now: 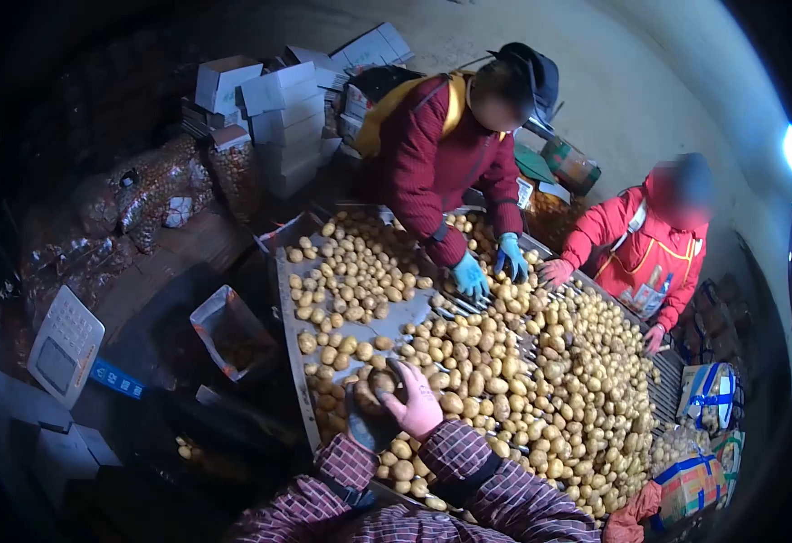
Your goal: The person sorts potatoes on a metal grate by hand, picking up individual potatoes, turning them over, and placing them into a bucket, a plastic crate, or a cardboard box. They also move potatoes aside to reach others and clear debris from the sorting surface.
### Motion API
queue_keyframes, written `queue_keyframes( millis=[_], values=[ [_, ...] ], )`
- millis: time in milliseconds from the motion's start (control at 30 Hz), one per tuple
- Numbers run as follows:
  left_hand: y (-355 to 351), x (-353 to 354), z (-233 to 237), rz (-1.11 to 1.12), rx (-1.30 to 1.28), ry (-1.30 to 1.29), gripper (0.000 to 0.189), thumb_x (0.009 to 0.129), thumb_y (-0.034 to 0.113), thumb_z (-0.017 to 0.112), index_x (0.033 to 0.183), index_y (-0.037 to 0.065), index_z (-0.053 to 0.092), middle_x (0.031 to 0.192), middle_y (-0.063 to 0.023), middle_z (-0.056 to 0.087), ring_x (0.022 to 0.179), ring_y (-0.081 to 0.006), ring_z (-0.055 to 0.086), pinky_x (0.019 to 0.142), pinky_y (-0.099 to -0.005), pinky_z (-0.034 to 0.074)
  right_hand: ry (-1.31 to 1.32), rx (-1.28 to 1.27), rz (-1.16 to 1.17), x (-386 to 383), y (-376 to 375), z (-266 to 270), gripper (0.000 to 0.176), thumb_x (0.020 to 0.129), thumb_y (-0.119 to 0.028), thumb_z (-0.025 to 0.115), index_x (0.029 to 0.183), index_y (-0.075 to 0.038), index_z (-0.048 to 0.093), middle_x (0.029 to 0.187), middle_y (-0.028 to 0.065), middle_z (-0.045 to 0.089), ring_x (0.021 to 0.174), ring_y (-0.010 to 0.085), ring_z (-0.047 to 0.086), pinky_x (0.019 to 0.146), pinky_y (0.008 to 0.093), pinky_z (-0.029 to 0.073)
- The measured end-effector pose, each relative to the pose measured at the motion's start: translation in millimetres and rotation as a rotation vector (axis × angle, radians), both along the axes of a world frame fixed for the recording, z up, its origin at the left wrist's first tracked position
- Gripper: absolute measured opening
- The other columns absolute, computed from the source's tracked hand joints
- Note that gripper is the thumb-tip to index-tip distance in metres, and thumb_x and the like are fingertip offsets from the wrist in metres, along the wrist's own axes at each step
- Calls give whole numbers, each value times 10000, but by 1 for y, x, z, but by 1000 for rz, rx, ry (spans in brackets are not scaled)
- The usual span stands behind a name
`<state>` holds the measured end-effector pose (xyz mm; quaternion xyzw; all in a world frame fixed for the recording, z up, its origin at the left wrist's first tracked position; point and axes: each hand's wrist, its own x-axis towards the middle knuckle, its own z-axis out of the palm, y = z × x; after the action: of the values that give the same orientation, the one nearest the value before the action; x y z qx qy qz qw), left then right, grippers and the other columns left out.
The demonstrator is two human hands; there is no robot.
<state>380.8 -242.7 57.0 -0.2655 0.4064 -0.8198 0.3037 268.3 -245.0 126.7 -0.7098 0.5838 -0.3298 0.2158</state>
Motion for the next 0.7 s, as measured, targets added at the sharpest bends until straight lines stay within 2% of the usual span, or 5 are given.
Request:
queue_keyframes(
  millis=[67, 300, 533, 567, 700],
  values=[
    [-14, 32, 36, 364, -265, -845, 558, 881, 521, 509, 1248, 101, 495, 1239, -89, 516, 1157, -255, 495, 1034, -448, 371, -37, -32, 87, 37, -27, 2, 650, 836, -282, 670, 1370, -16, 412, 1355, 234, 438, 1272, 389, 421, 1073, 428, 348],
    [-116, 177, -54, 884, -818, -924, 99, 801, 255, 562, 834, 161, 561, 815, -18, 489, 738, -186, 500, 642, -389, 460, -19, 114, 220, 66, -47, -9, 630, 867, -336, 655, 1356, -12, 425, 1359, 216, 432, 1257, 376, 437, 1049, 415, 374],
    [-196, 324, -223, 282, 17, -1389, 776, 795, 714, 500, 1427, 280, 378, 1387, -20, 460, 1300, -265, 403, 1056, -484, 323, -30, 291, -44, -32, 20, -62, 532, 880, -335, 643, 1305, -51, 496, 1288, 209, 514, 1194, 366, 502, 1007, 424, 420],
    [-187, 284, -150, 315, 288, -1685, 725, 867, 725, 365, 1449, 295, 328, 1552, 6, 240, 1433, -261, 204, 1164, -469, 151, 51, 276, -110, -54, 38, -72, 517, 881, -337, 641, 1292, -53, 508, 1282, 201, 518, 1177, 367, 512, 997, 427, 426],
    [-179, 218, -118, 402, 92, -2041, 555, 972, 439, 405, 1463, 198, 308, 1516, -71, 303, 1388, -261, 301, 1149, -443, 210, 182, 361, -446, -112, 104, -71, 434, 867, -310, 640, 1224, -74, 567, 1174, 160, 572, 1097, 347, 555, 944, 419, 459]
  ],
)
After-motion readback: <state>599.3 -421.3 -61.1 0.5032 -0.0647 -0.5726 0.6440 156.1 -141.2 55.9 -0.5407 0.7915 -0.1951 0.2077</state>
